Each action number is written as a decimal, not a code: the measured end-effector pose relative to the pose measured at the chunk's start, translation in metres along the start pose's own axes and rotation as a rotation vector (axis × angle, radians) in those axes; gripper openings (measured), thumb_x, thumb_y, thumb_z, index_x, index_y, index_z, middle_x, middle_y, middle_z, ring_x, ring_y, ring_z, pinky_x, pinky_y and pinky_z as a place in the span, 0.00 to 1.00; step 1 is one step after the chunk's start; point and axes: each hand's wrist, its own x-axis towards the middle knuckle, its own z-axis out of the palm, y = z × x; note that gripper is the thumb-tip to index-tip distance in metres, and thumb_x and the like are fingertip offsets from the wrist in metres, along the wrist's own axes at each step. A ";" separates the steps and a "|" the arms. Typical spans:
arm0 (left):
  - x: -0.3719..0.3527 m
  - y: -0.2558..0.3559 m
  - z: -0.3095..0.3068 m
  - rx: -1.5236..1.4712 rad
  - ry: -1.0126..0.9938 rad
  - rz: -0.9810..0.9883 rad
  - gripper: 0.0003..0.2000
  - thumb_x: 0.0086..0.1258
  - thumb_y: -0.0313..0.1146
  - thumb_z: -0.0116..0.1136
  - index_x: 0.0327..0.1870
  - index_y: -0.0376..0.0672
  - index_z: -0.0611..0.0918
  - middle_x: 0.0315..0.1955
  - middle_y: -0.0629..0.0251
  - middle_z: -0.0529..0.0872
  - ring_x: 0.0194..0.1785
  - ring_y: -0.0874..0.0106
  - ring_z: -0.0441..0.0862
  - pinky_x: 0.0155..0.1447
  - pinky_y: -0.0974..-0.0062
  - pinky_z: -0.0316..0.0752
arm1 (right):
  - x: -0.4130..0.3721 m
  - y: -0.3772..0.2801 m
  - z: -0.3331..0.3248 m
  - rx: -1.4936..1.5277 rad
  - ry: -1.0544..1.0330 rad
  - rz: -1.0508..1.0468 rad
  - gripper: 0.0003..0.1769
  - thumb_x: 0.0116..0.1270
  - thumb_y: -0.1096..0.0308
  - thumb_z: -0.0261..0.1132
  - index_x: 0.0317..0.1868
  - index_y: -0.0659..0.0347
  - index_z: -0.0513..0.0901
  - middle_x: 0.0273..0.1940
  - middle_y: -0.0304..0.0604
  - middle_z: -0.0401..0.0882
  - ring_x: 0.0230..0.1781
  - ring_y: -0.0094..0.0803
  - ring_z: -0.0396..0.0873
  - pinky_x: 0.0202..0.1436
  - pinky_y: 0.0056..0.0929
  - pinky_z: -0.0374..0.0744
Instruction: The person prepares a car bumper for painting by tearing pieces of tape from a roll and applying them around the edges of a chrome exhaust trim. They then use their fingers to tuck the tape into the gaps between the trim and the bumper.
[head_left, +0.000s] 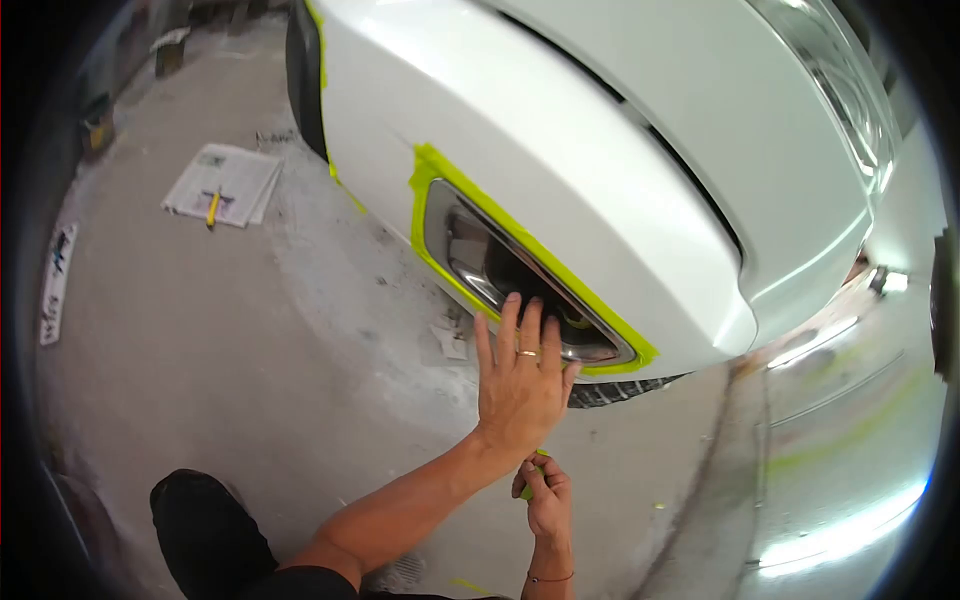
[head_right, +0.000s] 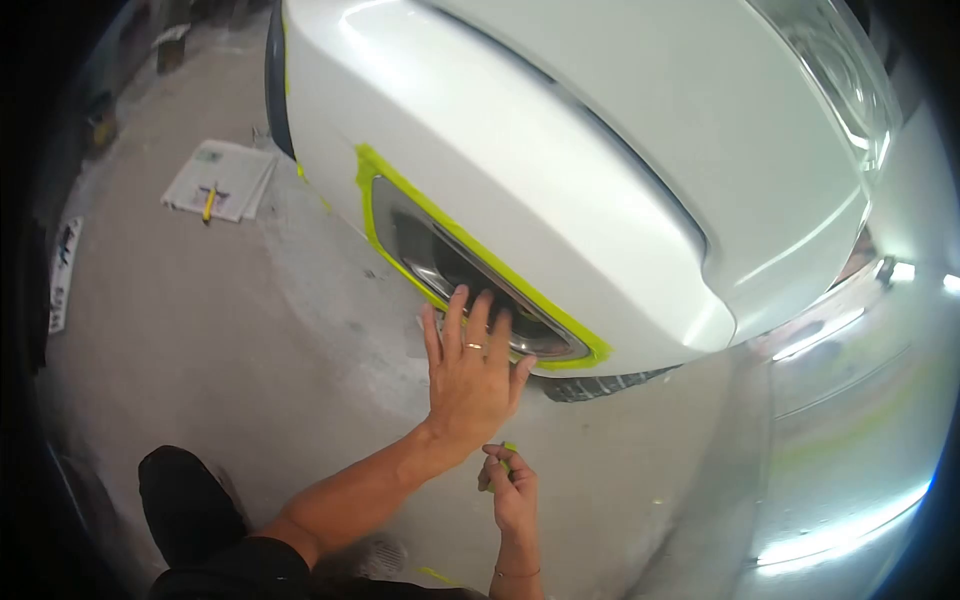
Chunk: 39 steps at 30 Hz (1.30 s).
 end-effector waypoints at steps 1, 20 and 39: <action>0.001 0.000 0.000 -0.002 -0.041 0.048 0.24 0.66 0.41 0.64 0.56 0.29 0.80 0.63 0.42 0.69 0.74 0.45 0.57 0.74 0.30 0.44 | -0.005 -0.005 -0.006 -0.044 0.013 -0.002 0.12 0.73 0.72 0.61 0.51 0.72 0.81 0.28 0.37 0.78 0.27 0.23 0.74 0.37 0.24 0.75; -0.044 -0.078 -0.086 -1.163 -0.782 -0.412 0.27 0.68 0.32 0.66 0.68 0.38 0.74 0.59 0.50 0.78 0.56 0.61 0.81 0.63 0.67 0.76 | -0.062 -0.140 0.091 -0.660 -0.037 -0.290 0.52 0.67 0.82 0.60 0.79 0.67 0.31 0.38 0.47 0.84 0.37 0.32 0.82 0.48 0.31 0.80; -0.032 -0.069 -0.094 -1.104 -0.560 -0.086 0.18 0.62 0.30 0.71 0.55 0.46 0.86 0.47 0.63 0.89 0.50 0.63 0.86 0.55 0.69 0.80 | -0.049 -0.129 0.106 -1.107 -0.006 -0.533 0.51 0.64 0.83 0.64 0.79 0.70 0.39 0.34 0.52 0.88 0.36 0.46 0.89 0.42 0.33 0.83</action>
